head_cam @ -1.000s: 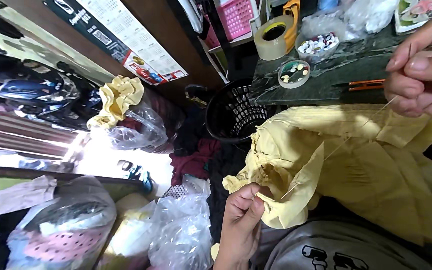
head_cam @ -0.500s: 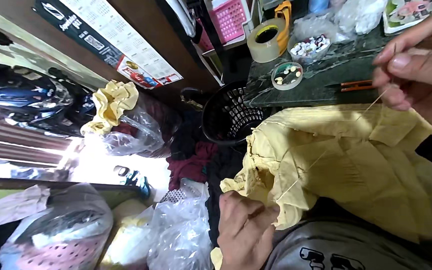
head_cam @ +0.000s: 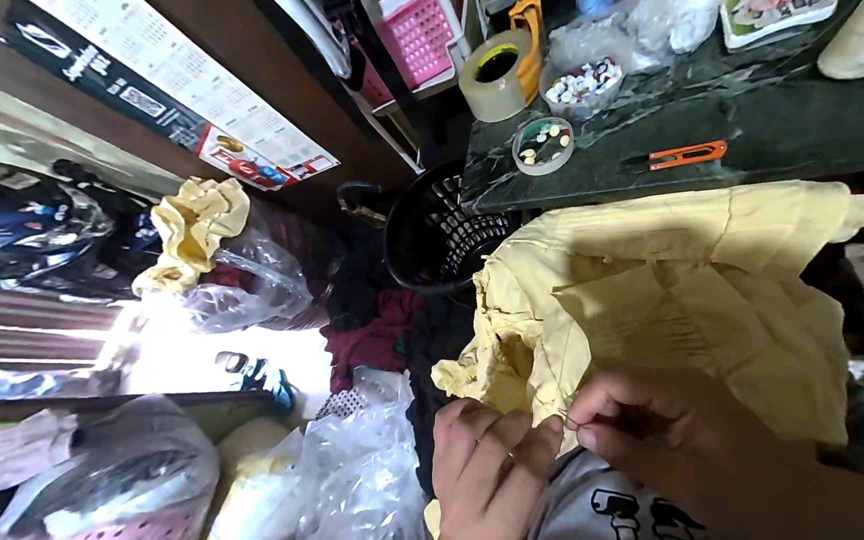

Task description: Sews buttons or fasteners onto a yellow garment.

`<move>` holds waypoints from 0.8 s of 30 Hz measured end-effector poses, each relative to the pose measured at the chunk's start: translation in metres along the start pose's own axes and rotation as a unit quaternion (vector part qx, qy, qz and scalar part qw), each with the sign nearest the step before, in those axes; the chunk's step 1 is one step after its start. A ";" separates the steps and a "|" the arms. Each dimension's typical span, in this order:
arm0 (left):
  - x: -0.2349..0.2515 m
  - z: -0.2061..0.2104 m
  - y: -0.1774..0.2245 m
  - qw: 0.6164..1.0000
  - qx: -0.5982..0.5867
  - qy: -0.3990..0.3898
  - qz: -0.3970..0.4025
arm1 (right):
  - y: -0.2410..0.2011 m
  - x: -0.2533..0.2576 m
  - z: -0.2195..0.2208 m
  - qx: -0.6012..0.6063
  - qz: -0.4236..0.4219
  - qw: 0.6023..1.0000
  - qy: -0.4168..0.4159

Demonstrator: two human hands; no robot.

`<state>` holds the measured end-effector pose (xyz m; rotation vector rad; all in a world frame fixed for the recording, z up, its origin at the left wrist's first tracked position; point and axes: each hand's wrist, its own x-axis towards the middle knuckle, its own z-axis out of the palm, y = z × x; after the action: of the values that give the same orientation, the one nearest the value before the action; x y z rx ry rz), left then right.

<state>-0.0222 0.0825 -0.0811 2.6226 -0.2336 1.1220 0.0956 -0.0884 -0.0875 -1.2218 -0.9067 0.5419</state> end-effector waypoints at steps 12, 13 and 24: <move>0.001 -0.002 0.003 1.000 -0.002 -0.006 0.005 | -0.004 -0.001 0.002 -0.043 0.003 0.999 0.004; 0.001 -0.002 0.004 1.000 -0.004 -0.008 0.006 | -0.004 -0.001 0.002 -0.044 0.005 0.999 0.003; 0.004 0.000 0.005 1.000 0.014 -0.017 0.015 | -0.010 0.002 -0.001 -0.044 0.041 0.998 -0.002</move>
<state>-0.0207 0.0773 -0.0768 2.6730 -0.2683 1.0981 0.0963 -0.0902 -0.0771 -1.3428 -0.8937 0.5744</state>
